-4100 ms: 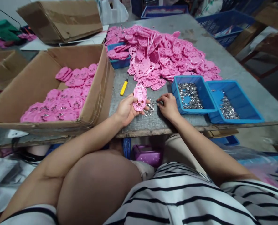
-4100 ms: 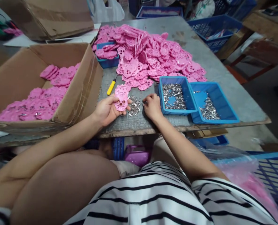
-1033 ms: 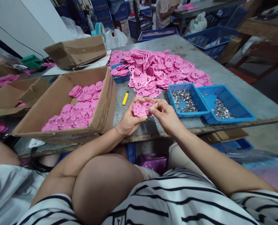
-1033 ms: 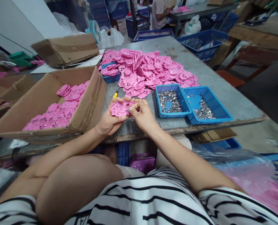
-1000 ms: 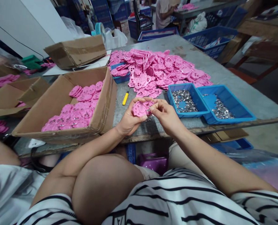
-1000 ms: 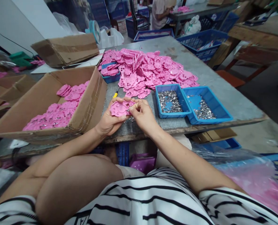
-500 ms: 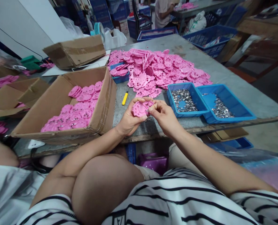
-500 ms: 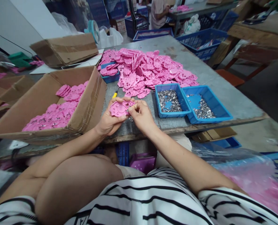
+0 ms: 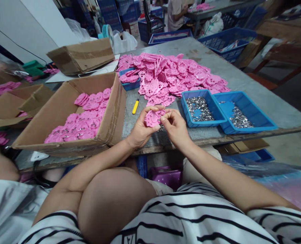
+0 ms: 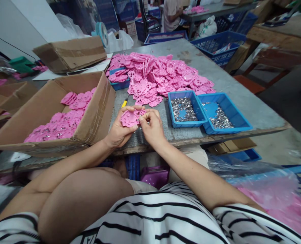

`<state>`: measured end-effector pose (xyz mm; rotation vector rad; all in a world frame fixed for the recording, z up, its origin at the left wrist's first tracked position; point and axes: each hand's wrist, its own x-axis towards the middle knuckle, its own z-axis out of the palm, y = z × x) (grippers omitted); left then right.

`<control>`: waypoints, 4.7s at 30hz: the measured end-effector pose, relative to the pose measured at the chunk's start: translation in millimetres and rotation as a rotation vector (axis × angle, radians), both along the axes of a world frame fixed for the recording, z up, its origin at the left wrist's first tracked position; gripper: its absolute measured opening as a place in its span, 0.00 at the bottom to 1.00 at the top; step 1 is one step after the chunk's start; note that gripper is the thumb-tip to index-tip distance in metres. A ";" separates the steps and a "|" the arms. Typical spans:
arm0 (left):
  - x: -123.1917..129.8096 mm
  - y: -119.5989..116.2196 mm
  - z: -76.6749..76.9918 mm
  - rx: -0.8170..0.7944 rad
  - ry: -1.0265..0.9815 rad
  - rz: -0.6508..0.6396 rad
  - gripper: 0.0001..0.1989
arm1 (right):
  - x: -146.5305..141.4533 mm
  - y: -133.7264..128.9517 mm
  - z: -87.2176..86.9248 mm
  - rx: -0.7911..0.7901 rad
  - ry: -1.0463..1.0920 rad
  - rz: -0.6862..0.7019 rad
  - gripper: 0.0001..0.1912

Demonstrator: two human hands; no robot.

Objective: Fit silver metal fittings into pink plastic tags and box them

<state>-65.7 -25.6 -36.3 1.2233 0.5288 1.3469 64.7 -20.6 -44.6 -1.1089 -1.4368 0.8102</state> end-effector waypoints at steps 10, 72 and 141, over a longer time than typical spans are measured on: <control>-0.1 -1.6 7.8 -0.472 -0.124 -0.010 0.28 | 59.0 29.3 17.1 0.118 -0.335 -0.186 0.06; 4.5 3.6 -2.4 -0.654 -0.033 0.016 0.25 | 3.1 17.6 1.8 -0.500 0.346 0.277 0.22; 11.9 13.4 -14.2 -0.642 -0.048 0.168 0.24 | 15.2 36.4 -10.5 -0.431 0.230 0.403 0.19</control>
